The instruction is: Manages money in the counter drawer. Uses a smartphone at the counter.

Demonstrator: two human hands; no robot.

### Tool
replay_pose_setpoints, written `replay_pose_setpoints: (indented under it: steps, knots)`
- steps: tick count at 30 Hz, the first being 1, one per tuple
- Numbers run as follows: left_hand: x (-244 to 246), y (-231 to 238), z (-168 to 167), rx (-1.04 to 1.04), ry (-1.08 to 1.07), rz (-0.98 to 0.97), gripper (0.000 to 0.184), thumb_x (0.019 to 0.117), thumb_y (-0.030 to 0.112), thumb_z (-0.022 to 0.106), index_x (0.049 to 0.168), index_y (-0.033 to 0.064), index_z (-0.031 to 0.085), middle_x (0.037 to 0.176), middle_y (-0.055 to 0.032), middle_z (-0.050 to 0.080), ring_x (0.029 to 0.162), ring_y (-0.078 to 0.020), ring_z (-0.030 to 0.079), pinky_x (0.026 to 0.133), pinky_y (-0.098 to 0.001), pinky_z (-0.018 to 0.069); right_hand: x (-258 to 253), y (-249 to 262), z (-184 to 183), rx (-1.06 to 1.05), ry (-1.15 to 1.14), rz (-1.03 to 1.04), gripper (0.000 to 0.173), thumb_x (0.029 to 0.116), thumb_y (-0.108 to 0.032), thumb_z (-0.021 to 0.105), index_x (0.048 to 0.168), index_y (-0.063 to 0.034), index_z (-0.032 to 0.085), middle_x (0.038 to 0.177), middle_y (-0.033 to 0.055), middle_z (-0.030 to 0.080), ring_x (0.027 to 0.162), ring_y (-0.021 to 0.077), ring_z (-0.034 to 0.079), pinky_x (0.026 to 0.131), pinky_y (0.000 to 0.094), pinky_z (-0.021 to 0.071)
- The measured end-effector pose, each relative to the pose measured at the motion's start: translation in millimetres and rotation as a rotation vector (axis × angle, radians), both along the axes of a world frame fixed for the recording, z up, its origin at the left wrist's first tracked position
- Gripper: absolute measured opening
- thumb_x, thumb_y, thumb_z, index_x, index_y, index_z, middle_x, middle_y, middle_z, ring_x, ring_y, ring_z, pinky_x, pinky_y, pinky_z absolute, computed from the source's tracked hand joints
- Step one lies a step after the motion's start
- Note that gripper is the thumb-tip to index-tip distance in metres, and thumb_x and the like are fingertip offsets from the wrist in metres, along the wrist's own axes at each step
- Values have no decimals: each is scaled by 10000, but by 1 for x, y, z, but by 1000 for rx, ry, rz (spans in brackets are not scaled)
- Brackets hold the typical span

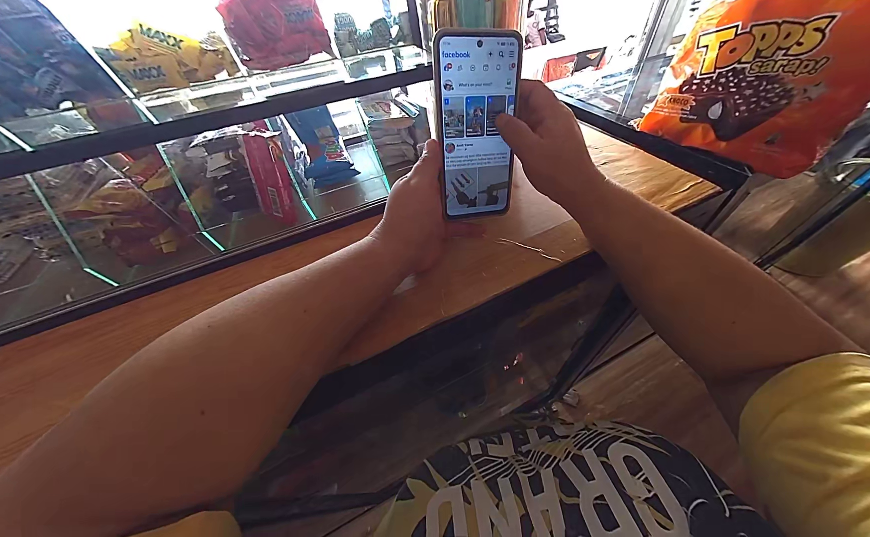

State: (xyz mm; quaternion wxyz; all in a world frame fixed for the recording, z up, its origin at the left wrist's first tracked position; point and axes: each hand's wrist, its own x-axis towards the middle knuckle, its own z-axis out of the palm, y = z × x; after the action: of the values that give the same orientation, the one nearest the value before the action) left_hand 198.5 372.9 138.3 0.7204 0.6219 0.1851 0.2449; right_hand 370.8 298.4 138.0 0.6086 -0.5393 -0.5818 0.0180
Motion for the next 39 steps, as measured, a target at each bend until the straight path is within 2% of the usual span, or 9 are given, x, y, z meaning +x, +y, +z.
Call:
replay_pose_setpoints:
  steps: [6,12,19,39]
  knots:
    - [-1,1,1,7,6,-15,655,1082,575,107,1419,173,499,1303,-111,651,1152,-318,668,835,-545,596,3,-3,-1,-10,-47,7,391,1066,-184,372,1361,14,536,1164,79,672,1032,55,670,905,260,564]
    - [1,3,2,-22,17,-7,672,1074,592,103,1404,179,517,1292,-121,660,1138,-325,677,820,-553,597,6,-2,-2,-9,-19,9,470,1049,-172,324,1430,17,524,1241,110,672,1042,77,680,908,279,568]
    - [1,3,3,-27,21,-13,667,1077,584,98,1406,180,516,1293,-125,661,1136,-330,677,821,-553,596,6,-1,-2,6,-15,18,476,1041,-151,314,1433,14,527,1225,104,685,1013,77,693,883,281,582]
    - [1,3,3,-26,39,-30,670,1074,588,88,1416,188,503,1301,-118,657,1135,-323,677,832,-546,592,6,-1,-2,-17,-37,2,489,1035,-145,321,1462,12,501,1213,106,691,1015,75,691,899,281,575]
